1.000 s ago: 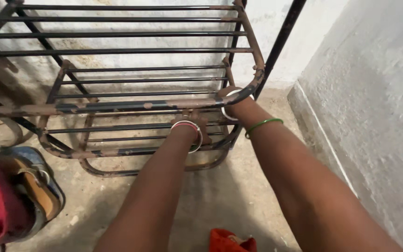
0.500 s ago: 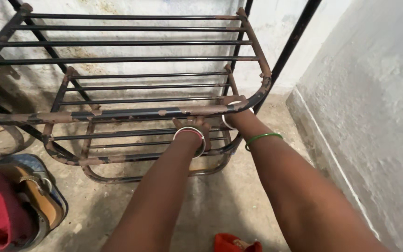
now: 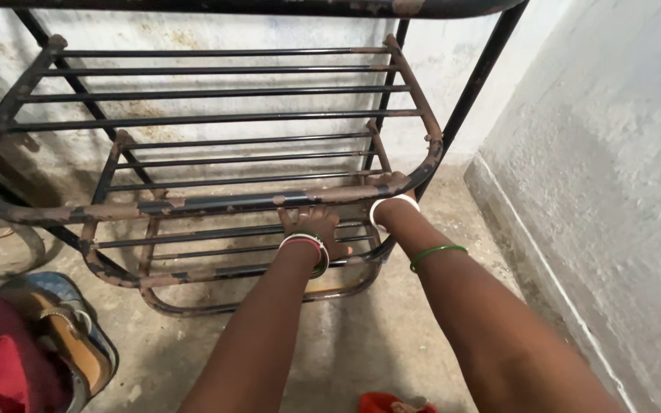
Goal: The person wipes a metal shoe rack using a small piece of cloth, cleaning the various bars and the metal frame.
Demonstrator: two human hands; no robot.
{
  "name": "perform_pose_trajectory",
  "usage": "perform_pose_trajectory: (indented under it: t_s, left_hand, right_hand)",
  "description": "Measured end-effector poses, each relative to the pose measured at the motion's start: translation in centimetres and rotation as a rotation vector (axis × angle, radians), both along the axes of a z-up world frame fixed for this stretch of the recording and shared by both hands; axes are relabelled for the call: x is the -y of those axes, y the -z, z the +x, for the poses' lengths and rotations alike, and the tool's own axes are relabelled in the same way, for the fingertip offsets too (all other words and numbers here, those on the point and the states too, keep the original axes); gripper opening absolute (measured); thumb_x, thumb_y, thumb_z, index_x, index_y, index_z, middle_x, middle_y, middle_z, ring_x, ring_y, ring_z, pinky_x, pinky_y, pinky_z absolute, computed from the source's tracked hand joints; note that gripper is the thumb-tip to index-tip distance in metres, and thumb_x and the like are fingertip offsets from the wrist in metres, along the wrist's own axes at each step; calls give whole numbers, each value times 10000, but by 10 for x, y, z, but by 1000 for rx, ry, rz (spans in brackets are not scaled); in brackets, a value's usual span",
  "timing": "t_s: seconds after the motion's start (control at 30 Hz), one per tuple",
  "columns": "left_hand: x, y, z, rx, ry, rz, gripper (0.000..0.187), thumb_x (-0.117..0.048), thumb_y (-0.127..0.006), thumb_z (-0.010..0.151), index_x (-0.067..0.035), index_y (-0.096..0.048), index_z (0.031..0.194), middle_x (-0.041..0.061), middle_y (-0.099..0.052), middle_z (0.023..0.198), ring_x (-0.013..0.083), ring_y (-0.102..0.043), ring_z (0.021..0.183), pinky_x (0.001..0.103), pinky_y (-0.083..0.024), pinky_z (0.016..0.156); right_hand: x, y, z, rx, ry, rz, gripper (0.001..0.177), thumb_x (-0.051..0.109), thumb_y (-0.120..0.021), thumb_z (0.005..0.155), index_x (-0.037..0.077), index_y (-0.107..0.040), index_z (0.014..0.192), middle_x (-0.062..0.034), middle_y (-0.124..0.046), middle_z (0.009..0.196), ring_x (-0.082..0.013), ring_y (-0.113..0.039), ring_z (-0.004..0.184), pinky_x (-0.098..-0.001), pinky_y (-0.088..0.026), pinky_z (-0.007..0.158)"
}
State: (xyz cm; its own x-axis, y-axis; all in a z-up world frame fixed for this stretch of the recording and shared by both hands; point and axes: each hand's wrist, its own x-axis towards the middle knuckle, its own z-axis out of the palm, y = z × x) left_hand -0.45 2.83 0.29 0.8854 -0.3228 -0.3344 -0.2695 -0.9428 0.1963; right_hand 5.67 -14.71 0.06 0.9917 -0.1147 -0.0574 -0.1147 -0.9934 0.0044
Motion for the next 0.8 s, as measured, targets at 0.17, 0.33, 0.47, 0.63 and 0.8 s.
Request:
perform_pose_trajectory:
  t_s: [0.17, 0.33, 0.47, 0.63, 0.8]
  left_hand:
    - [-2, 9, 0, 31, -1, -22, 885, -655, -728, 795, -281, -434, 1540, 61, -236, 1699, 349, -205, 1565, 724, -26, 1222]
    - [1, 5, 5, 35, -35, -42, 1057, -649, -767, 759, -320, -241, 1615, 66, -129, 1693, 351, -131, 1546, 694, -26, 1199]
    - [-4, 1, 2, -8, 18, -8, 889, -671, -722, 804, -296, -415, 1550, 65, -152, 1720, 342, -130, 1583, 701, -106, 1214]
    - [-5, -4, -1, -16, 19, 3, 881, -681, -713, 802, -302, -425, 1544, 56, -172, 1716, 325, -158, 1581, 683, -158, 1217]
    - [-5, -6, 1, -29, -45, -90, 1028, -674, -738, 784, -298, -253, 1609, 41, -172, 1692, 334, -221, 1530, 639, -199, 1209]
  right_hand:
    - [-29, 17, -10, -12, -63, 22, 417, 310, -620, 876, 184, -643, 1274, -155, -671, 1284, -384, -632, 1182, -489, -500, 992]
    - [-50, 16, -15, 83, -195, 88, 429, 325, -632, 867, 195, -639, 1276, -151, -670, 1284, -386, -629, 1183, -493, -495, 994]
    - [-6, 26, -7, 76, -222, 94, 400, 301, -611, 897, 149, -640, 1265, -172, -679, 1274, -379, -651, 1164, -475, -525, 956]
    - [-17, 41, -2, 123, -12, 75, 329, 278, -557, 951, 131, -655, 1228, -161, -700, 1255, -371, -650, 1178, -470, -519, 970]
    - [-66, 38, -8, 199, -83, -9, 321, 333, -565, 946, 145, -652, 1191, -139, -705, 1224, -365, -611, 1211, -476, -463, 1030]
